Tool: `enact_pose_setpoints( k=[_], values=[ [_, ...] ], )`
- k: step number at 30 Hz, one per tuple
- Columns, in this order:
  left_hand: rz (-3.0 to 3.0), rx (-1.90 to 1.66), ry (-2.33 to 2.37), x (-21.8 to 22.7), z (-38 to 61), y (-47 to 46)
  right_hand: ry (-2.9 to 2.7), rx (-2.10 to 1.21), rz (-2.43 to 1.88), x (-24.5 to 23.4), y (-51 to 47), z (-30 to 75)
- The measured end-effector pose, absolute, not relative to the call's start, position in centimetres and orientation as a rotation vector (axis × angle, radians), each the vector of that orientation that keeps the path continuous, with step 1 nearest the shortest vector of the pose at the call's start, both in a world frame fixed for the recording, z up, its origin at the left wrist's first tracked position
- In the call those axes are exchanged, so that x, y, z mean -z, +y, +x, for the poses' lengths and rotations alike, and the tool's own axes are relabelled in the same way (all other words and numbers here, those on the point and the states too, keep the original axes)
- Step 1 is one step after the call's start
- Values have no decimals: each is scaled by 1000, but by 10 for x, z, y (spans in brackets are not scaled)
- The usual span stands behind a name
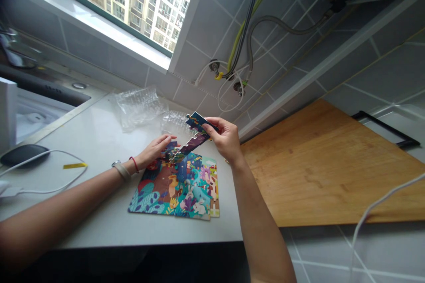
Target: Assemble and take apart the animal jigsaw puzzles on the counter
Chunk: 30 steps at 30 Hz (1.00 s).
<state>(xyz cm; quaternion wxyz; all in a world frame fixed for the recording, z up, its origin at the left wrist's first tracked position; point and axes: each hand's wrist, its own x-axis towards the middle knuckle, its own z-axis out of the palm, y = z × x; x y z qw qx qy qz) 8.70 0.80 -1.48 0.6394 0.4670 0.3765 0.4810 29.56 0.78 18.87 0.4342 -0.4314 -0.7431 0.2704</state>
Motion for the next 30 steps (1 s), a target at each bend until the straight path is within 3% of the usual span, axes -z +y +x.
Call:
enact_pose_setpoints(
  k=[12,30],
  values=[
    [1211,-951,519,39,96,10,-1867,-662,-1097,-163,35,277],
    [948,-1017,581,35,95,17,-1889,-656,-1107,-147,20,266]
  ],
)
